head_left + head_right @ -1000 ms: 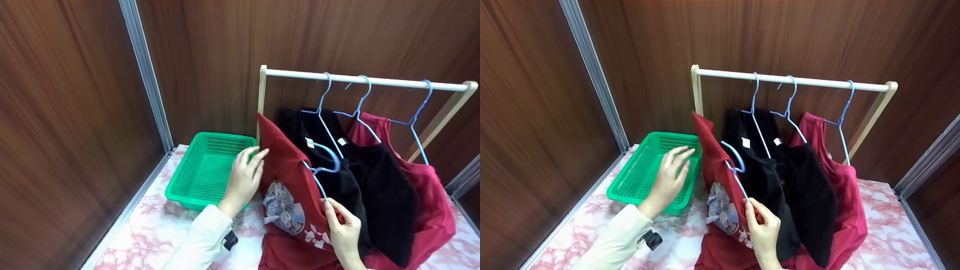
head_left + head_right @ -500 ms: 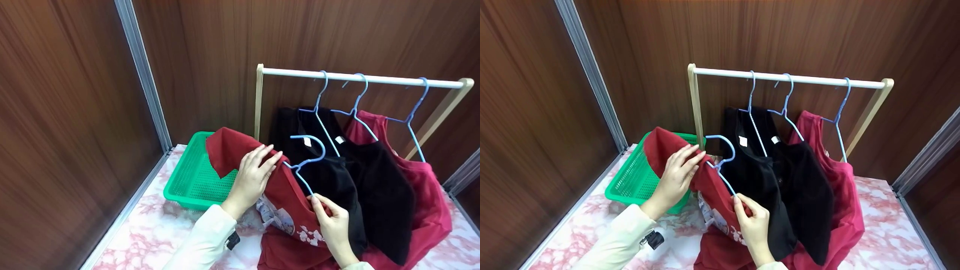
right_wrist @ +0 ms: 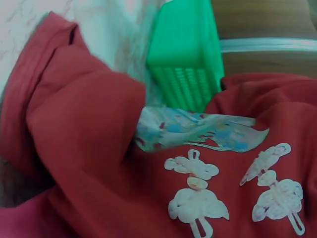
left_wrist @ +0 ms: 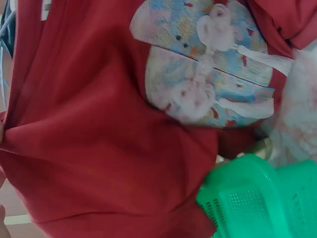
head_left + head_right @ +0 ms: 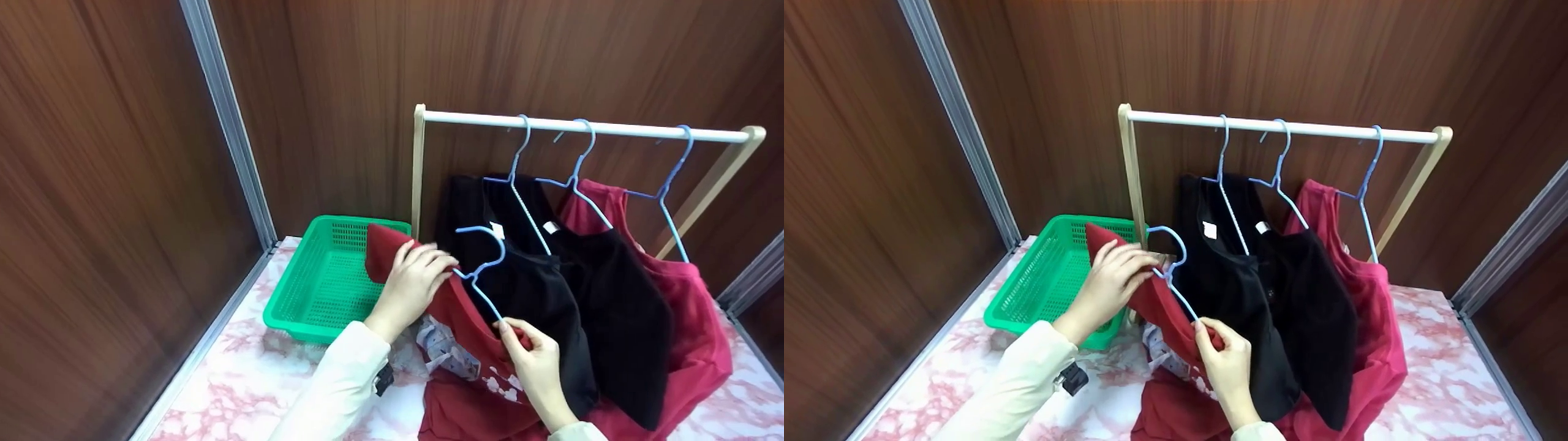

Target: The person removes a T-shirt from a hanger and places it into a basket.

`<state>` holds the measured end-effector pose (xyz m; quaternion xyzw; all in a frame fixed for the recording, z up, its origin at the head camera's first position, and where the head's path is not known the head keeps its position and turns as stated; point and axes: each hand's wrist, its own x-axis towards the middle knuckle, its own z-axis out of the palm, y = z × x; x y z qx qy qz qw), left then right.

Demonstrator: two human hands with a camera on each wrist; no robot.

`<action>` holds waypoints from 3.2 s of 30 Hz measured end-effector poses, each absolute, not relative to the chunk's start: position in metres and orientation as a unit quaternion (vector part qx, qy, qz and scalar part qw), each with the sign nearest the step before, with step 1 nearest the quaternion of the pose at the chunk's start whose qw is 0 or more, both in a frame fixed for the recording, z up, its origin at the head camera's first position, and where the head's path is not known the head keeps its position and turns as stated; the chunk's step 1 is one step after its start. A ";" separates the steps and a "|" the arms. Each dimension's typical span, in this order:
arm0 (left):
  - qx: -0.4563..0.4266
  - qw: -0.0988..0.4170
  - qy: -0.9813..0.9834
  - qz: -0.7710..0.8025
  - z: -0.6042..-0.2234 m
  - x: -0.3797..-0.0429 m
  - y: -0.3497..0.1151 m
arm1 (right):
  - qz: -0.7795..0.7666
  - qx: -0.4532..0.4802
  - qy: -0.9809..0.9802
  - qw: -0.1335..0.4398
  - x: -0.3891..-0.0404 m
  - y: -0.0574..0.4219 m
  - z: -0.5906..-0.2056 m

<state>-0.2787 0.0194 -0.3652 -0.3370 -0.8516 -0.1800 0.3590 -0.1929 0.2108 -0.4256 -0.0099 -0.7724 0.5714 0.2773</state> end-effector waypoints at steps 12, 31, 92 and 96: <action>-0.322 0.350 -0.868 -0.145 -0.377 -0.285 0.021 | 0.480 -0.017 -0.859 0.176 -0.212 0.211 -0.404; -0.349 0.323 -0.872 -0.117 -0.381 -0.280 0.021 | 0.398 0.059 -0.883 0.243 -0.227 0.191 -0.396; 0.067 0.194 -0.881 -0.427 -0.386 -0.300 -0.020 | 0.418 0.025 -0.894 0.162 -0.199 0.209 -0.425; 0.076 0.185 -0.878 -0.436 -0.386 -0.301 -0.021 | 0.405 0.043 -0.890 0.203 -0.198 0.208 -0.432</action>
